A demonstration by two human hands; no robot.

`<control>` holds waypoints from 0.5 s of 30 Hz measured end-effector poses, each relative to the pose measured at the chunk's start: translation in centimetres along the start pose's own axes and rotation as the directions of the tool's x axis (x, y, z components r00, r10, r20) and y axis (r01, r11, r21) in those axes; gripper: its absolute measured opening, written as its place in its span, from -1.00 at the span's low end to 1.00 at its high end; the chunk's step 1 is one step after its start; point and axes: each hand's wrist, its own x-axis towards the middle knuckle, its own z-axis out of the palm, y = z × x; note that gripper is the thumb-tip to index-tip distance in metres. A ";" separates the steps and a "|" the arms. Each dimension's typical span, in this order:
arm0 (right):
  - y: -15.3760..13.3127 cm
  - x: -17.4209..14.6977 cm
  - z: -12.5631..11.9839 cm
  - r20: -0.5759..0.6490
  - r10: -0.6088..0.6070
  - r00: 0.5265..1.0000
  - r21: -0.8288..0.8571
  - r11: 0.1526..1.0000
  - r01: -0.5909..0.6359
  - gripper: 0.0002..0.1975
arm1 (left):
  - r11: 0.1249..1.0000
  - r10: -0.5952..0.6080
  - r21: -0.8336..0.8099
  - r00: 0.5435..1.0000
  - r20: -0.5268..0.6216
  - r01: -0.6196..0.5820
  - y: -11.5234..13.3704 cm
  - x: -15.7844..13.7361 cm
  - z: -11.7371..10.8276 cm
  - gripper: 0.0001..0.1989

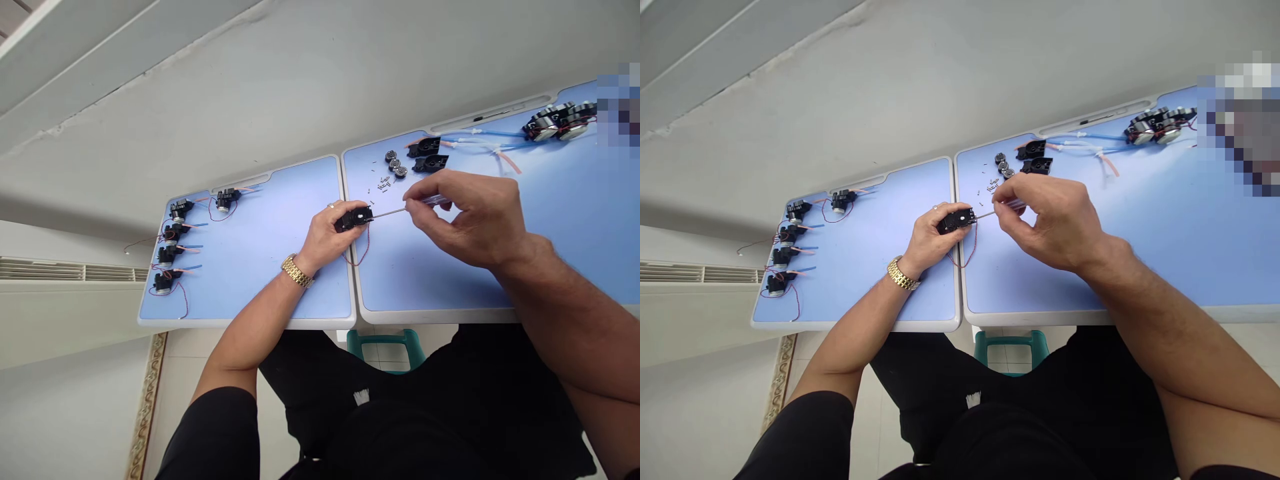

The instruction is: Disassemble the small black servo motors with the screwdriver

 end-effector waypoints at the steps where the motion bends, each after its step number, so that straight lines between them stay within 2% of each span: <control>1: 0.1 0.0 0.0 0.005 0.001 1.000 0.000 1.000 -0.001 -0.76 | 1.000 -0.002 0.006 1.000 0.000 0.002 0.0 0.0 0.0 -0.69; 9: 0.1 -0.2 0.1 0.011 0.010 1.000 -0.026 1.000 -0.009 -0.78 | 1.000 0.009 -0.020 1.000 -0.004 -0.009 0.1 0.0 0.0 -0.71; 15: -0.3 0.0 -0.3 0.065 0.082 0.994 -0.060 0.995 -0.079 -0.77 | 1.000 -0.029 0.009 1.000 -0.003 0.029 0.1 0.0 0.0 -0.69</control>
